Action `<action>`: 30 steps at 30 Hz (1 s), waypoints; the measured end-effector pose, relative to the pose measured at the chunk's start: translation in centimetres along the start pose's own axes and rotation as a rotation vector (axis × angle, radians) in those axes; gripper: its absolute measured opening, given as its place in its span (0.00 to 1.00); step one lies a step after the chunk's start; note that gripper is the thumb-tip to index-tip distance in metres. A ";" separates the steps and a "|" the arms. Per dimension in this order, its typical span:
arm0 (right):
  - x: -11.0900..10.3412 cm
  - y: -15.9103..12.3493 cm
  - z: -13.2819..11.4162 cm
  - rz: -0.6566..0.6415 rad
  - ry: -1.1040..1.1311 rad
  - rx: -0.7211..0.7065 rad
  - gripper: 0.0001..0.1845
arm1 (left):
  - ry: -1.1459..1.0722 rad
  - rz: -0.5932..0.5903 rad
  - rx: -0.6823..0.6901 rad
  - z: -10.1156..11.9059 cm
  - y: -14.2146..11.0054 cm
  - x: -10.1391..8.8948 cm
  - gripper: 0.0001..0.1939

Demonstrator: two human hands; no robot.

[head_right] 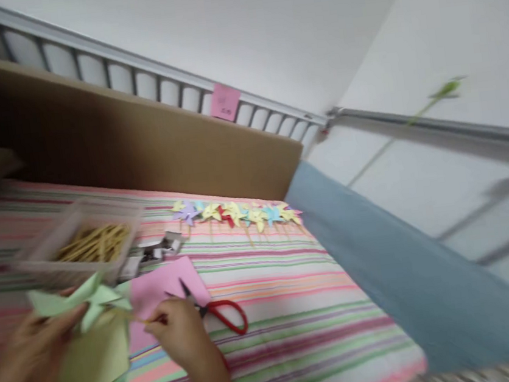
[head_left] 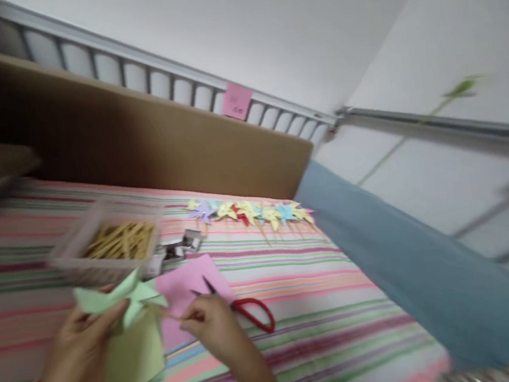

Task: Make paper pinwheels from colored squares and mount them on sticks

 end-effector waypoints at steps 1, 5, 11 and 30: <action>0.2 0.0 0.0 -0.018 -0.033 0.015 0.04 | -0.070 0.008 -0.032 0.0 0.0 -0.3 0.14; 1.1 0.0 0.1 -0.090 -0.070 0.023 0.05 | -0.226 0.124 -0.100 0.1 -0.2 -1.3 0.19; 1.1 0.1 0.8 -0.090 -0.023 0.052 0.05 | -0.225 0.077 -0.109 0.6 -0.4 -1.1 0.29; -0.4 -0.8 -0.9 -0.097 0.137 0.161 0.04 | 1.039 0.228 0.831 7.9 -1.3 -4.0 0.13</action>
Point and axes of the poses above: each hand's wrist, its own y-axis towards the middle knuckle, its own x-axis out of the palm, z = x × y, the point moved 9 cm from there along y, towards the middle knuckle, and after that the axes turned 13 degrees about y, right-handed, at the moved point
